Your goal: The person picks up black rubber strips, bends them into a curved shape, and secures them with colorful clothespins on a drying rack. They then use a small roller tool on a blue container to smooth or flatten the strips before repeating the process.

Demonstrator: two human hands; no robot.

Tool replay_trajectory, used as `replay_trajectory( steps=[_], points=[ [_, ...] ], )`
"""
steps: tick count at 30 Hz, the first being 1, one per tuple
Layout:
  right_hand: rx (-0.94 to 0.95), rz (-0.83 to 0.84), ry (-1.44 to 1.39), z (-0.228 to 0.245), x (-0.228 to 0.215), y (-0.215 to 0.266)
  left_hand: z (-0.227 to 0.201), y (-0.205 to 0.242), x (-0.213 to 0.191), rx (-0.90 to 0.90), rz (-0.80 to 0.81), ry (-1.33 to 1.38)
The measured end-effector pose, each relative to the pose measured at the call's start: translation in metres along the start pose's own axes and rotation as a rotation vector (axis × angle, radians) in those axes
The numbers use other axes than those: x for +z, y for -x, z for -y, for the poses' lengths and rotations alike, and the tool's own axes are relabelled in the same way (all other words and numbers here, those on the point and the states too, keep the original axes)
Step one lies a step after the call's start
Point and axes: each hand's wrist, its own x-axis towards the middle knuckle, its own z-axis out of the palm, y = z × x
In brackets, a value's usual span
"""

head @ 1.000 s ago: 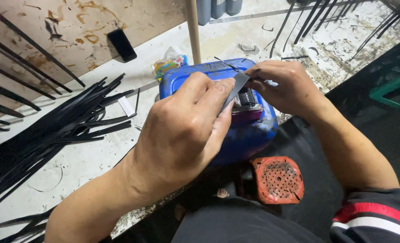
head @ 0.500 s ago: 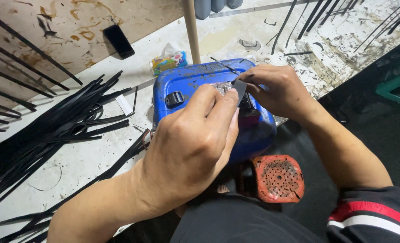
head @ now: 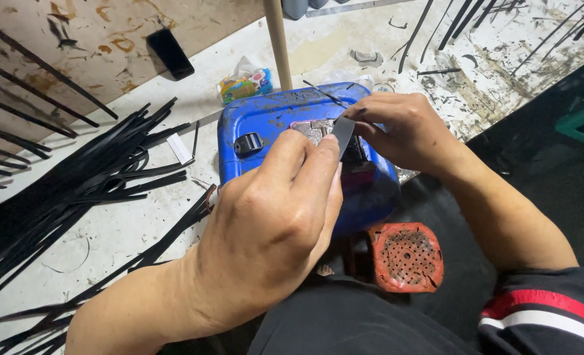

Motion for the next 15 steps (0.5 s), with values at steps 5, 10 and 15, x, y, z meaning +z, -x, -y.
replay_trajectory(
  steps=[5,10,15],
  points=[
    [-0.024,0.038,-0.01,-0.002,-0.01,0.0,-0.004,-0.002,0.001,-0.029,0.001,-0.002],
    [-0.04,0.089,-0.022,-0.003,-0.02,-0.003,-0.003,-0.003,0.0,-0.08,0.018,0.019],
    [-0.054,0.154,-0.038,0.002,-0.025,-0.014,0.011,-0.001,-0.009,-0.129,0.142,0.072]
  ],
)
